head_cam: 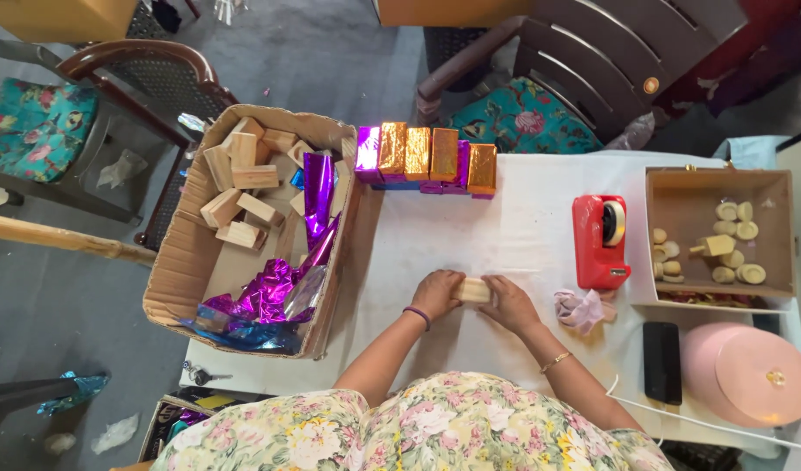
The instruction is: Wrapping small wooden blocks and other items in decorative foil and paper.
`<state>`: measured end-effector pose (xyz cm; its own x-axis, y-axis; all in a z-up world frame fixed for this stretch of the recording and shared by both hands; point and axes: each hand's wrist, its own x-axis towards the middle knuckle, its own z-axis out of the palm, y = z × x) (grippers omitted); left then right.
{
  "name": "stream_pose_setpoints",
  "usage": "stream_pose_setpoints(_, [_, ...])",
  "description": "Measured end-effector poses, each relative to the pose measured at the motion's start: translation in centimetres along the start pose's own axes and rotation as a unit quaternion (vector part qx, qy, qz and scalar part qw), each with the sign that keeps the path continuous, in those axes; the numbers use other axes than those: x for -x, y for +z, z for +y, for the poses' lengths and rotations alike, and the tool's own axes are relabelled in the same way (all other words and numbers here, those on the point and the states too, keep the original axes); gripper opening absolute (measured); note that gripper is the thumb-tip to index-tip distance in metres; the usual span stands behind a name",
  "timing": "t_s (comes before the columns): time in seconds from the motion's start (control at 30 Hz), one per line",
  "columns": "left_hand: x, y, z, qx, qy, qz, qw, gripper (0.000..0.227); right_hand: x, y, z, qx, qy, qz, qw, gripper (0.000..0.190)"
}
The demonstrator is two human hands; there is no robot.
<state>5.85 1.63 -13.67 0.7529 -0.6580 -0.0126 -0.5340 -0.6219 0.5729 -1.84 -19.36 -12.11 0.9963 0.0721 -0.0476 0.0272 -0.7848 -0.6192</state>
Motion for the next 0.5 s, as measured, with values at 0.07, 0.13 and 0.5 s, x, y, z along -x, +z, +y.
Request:
stream_pose_setpoints(0.07, [0.0,0.0,-0.2,0.006,0.001,0.001,1.0,0.06,-0.5,-0.2,-0.4,0.035,0.016,-0.023,0.999,0.068])
stream_pose_setpoints(0.13, [0.4,0.9,-0.7,0.012,0.002,0.001,1.0,0.06,-0.8,-0.3,-0.8,0.069,0.033,-0.046,0.996,0.067])
stream_pose_setpoints(0.5, [13.2,-1.8,-3.9,-0.162,-0.155,0.055,0.973,0.095,1.9,-0.3,2.2,0.117,-0.049,0.154,0.98,0.084])
